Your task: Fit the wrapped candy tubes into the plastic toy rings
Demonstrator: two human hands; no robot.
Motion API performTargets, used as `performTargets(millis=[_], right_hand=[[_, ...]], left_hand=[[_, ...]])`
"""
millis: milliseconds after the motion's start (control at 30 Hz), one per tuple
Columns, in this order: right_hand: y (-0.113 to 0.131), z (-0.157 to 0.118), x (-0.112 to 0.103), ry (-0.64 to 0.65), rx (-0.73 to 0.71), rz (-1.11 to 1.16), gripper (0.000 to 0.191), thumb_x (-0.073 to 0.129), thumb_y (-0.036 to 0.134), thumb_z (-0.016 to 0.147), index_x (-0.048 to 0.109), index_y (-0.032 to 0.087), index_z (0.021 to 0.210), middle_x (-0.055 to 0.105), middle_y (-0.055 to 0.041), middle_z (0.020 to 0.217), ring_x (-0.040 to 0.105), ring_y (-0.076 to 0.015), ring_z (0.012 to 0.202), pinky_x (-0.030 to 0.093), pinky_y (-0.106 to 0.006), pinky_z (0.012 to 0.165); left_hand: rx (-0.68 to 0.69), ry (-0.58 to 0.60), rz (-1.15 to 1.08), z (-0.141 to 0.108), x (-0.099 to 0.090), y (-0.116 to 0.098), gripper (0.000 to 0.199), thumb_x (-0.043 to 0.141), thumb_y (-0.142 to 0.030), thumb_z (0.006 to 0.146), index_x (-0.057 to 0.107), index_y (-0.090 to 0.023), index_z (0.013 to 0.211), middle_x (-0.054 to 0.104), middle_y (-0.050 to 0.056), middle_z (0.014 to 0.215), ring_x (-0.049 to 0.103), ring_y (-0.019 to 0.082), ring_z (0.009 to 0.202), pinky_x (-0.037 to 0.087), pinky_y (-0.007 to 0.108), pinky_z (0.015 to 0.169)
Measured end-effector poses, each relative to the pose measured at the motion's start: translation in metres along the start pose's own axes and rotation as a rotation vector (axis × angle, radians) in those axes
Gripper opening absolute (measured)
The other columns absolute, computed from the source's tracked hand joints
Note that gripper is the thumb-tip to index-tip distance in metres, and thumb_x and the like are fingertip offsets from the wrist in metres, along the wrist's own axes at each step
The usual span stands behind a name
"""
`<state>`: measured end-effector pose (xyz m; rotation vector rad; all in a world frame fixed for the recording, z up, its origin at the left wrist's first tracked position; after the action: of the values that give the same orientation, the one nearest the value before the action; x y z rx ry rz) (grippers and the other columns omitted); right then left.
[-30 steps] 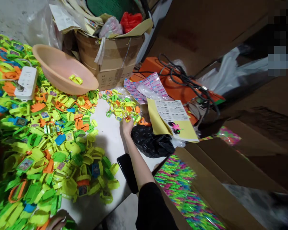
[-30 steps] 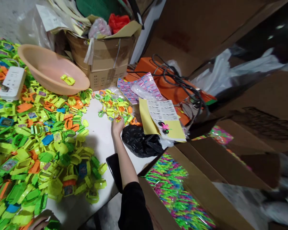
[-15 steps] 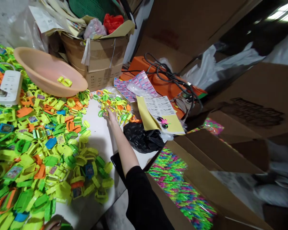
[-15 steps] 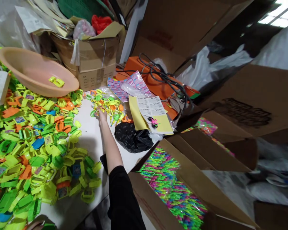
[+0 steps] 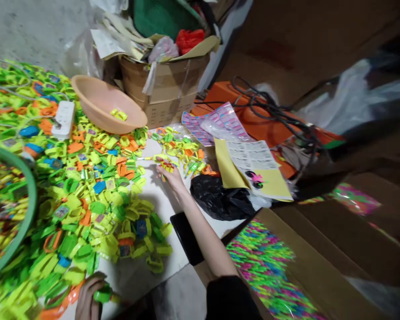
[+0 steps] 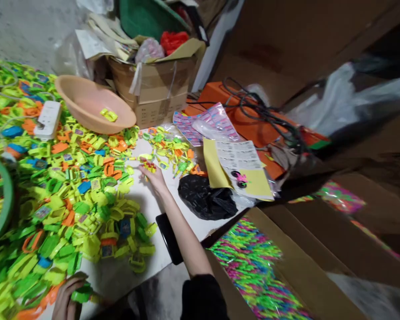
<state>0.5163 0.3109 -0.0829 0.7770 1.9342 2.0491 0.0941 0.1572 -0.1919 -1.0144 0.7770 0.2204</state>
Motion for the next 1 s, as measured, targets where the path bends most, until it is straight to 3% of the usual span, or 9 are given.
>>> performTargets(millis=[167,300,367,467,567,667,767,867,1000], right_hand=[[0.025,-0.119,0.057,0.470,0.169,-0.186,0.049,0.071,0.032,0.072,0.062,0.020,0.118,0.064,0.0026,0.069,0.055,-0.0097,0.053,0.048,-0.022,0.053],[0.037,-0.192,0.097,0.757,0.125,-0.308,0.044,0.069,0.032,0.075,0.063,0.023,0.117,0.068,-0.0043,0.103,0.066,-0.0187,0.087,0.053,-0.030,0.075],[0.039,-0.220,0.110,0.813,0.062,-0.359,0.042,0.069,0.031,0.075,0.063,0.025,0.117,0.065,-0.0046,0.116,0.062,-0.0212,0.105,0.049,-0.033,0.090],[0.038,-0.258,0.125,0.904,-0.004,-0.383,0.044,0.068,0.029,0.076,0.061,0.027,0.120,0.062,-0.0050,0.120,0.058,-0.0211,0.112,0.044,-0.036,0.099],[0.037,-0.291,0.137,0.981,-0.012,-0.383,0.045,0.067,0.028,0.077,0.060,0.026,0.122,0.062,-0.0060,0.121,0.058,-0.0214,0.112,0.044,-0.037,0.099],[0.042,-0.317,0.148,1.006,-0.023,-0.374,0.044,0.067,0.027,0.077,0.061,0.026,0.120,0.062,-0.0058,0.121,0.057,-0.0221,0.113,0.043,-0.038,0.100],[0.051,-0.336,0.160,1.016,-0.032,-0.338,0.043,0.067,0.026,0.077,0.061,0.026,0.120,0.063,-0.0046,0.120,0.058,-0.0211,0.111,0.045,-0.037,0.098],[0.058,-0.350,0.166,1.019,-0.038,-0.341,0.043,0.067,0.025,0.077,0.061,0.025,0.119,0.063,-0.0046,0.119,0.059,-0.0203,0.108,0.046,-0.035,0.094],[0.055,-0.350,0.162,0.942,0.064,-0.314,0.039,0.066,0.032,0.078,0.061,0.025,0.116,0.066,-0.0062,0.112,0.065,-0.0192,0.092,0.054,-0.031,0.074]], left_hand=[[-0.067,0.008,0.023,0.000,-0.009,-0.013,0.031,0.034,-0.023,0.091,0.057,-0.019,0.109,0.062,0.011,0.113,0.059,0.023,0.107,0.050,0.043,0.089],[-0.153,-0.161,0.022,-0.003,-0.027,-0.028,0.027,0.035,-0.026,0.093,0.054,-0.018,0.111,0.060,0.011,0.111,0.057,0.022,0.107,0.049,0.041,0.091],[-0.192,-0.286,0.015,-0.003,-0.048,-0.043,0.026,0.040,-0.028,0.093,0.051,-0.017,0.114,0.058,0.011,0.113,0.054,0.022,0.110,0.047,0.041,0.093],[-0.162,-0.289,-0.023,0.009,-0.079,-0.077,0.033,0.046,-0.030,0.092,0.046,-0.019,0.123,0.053,0.012,0.123,0.047,0.023,0.120,0.041,0.043,0.101],[-0.062,-0.109,-0.114,0.028,-0.104,-0.112,0.043,0.050,-0.035,0.090,0.041,-0.021,0.131,0.046,0.013,0.134,0.039,0.024,0.129,0.035,0.044,0.105],[-0.004,0.108,-0.231,0.035,-0.115,-0.133,0.025,0.048,-0.032,0.092,0.054,-0.021,0.114,0.049,0.011,0.131,0.041,0.022,0.127,0.033,0.042,0.107],[-0.009,0.180,-0.370,0.029,-0.122,-0.139,0.017,0.046,-0.032,0.093,0.056,-0.019,0.097,0.050,0.011,0.127,0.048,0.021,0.120,0.039,0.038,0.101],[-0.047,0.181,-0.446,0.016,-0.129,-0.137,0.019,0.045,-0.034,0.093,0.055,-0.019,0.094,0.048,0.011,0.126,0.049,0.021,0.117,0.045,0.034,0.092],[-0.157,0.135,-0.523,0.000,-0.143,-0.133,0.021,0.046,-0.038,0.092,0.055,-0.018,0.090,0.044,0.011,0.129,0.059,0.017,0.096,0.052,0.030,0.078]])
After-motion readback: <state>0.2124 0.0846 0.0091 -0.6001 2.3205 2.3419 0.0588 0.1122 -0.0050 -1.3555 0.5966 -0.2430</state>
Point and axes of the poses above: each hand's wrist, its own z-axis towards the middle knuckle, its own x-axis out of the palm, y = z × x, the point moved 8 cm from there along z, towards the middle knuckle
